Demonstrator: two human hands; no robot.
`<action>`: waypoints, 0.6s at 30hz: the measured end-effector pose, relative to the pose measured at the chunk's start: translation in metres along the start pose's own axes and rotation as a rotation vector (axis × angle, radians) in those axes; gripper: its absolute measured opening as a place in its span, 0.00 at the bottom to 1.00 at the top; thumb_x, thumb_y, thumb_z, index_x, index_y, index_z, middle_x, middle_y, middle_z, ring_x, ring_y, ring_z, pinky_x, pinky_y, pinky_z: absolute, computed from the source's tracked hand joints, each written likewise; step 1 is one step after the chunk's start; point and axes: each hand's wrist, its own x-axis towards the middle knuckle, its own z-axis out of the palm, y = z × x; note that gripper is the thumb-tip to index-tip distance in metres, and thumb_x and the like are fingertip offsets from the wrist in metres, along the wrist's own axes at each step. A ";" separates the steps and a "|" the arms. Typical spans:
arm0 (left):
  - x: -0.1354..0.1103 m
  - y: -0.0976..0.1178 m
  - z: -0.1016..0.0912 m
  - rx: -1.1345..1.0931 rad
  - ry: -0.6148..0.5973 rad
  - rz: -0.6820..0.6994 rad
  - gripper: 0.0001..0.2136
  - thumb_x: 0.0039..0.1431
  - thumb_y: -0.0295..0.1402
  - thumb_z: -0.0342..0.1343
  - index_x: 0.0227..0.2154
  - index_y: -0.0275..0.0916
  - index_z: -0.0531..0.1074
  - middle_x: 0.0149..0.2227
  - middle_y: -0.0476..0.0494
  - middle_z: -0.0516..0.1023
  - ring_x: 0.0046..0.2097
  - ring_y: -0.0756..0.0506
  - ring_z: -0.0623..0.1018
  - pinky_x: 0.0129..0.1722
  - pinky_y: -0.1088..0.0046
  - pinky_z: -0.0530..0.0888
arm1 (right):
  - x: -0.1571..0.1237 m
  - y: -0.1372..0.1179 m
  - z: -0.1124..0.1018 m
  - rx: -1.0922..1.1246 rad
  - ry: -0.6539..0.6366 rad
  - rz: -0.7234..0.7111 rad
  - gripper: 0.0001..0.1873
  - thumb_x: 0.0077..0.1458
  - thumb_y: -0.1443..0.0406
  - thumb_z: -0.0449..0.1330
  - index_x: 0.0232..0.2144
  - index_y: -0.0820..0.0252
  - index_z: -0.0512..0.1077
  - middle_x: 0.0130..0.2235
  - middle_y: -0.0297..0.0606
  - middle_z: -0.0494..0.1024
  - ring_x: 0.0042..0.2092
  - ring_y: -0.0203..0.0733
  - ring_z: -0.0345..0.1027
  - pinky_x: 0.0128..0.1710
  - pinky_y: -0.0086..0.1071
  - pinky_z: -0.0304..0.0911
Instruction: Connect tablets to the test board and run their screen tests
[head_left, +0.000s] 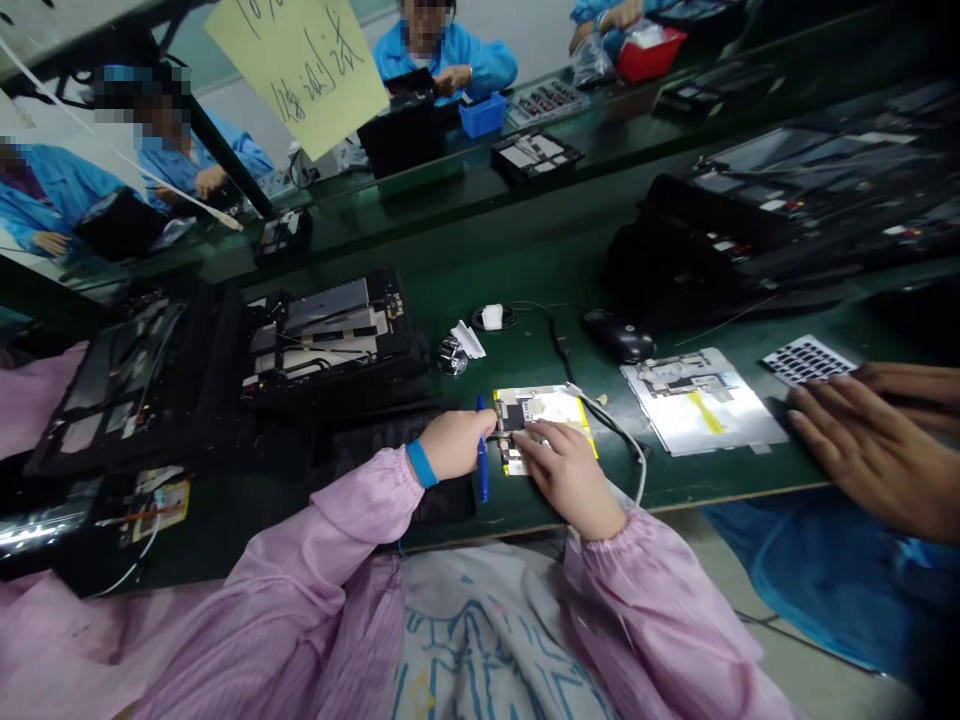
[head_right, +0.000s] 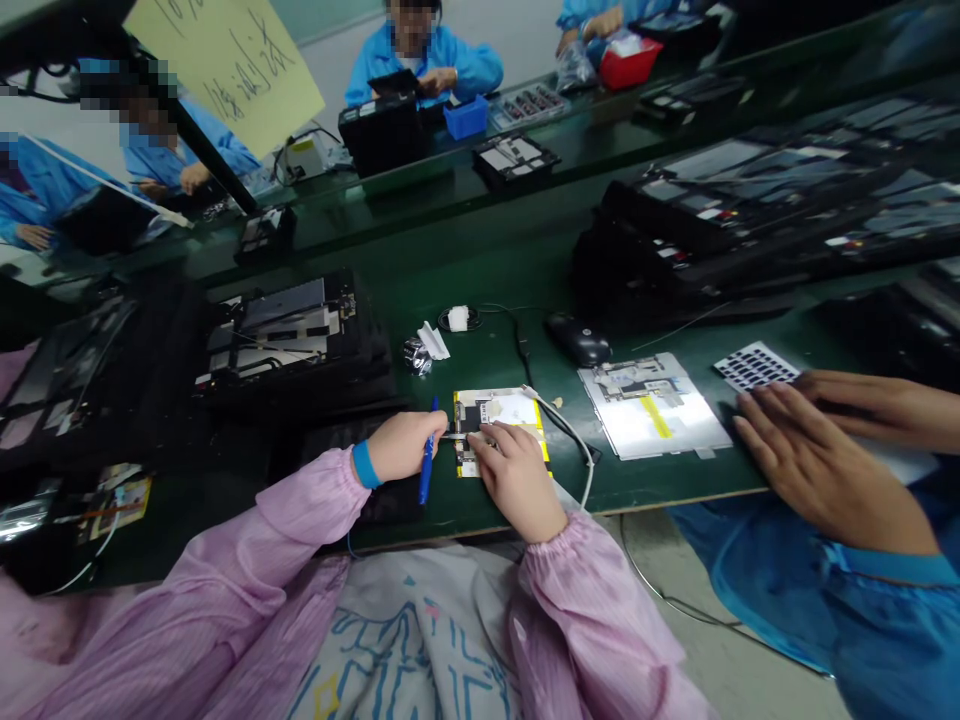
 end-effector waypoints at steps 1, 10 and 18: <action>0.000 0.000 0.000 0.008 -0.002 -0.003 0.02 0.55 0.30 0.50 0.28 0.39 0.64 0.26 0.46 0.72 0.29 0.46 0.72 0.27 0.71 0.58 | 0.000 0.000 0.000 -0.010 -0.002 -0.003 0.15 0.59 0.68 0.52 0.45 0.58 0.74 0.48 0.46 0.74 0.52 0.50 0.63 0.49 0.47 0.62; -0.001 0.001 0.002 0.053 0.001 -0.011 0.03 0.56 0.30 0.48 0.30 0.39 0.65 0.28 0.44 0.73 0.30 0.45 0.73 0.27 0.71 0.59 | 0.000 -0.006 0.001 -0.122 -0.036 -0.021 0.16 0.59 0.68 0.51 0.47 0.59 0.73 0.49 0.46 0.73 0.52 0.51 0.62 0.50 0.47 0.62; -0.002 0.005 0.004 0.152 -0.024 -0.013 0.06 0.57 0.27 0.47 0.34 0.39 0.67 0.31 0.42 0.76 0.33 0.43 0.76 0.30 0.70 0.66 | -0.002 -0.028 0.003 -0.286 -0.139 0.061 0.21 0.57 0.75 0.47 0.50 0.67 0.70 0.52 0.52 0.71 0.57 0.56 0.59 0.53 0.49 0.59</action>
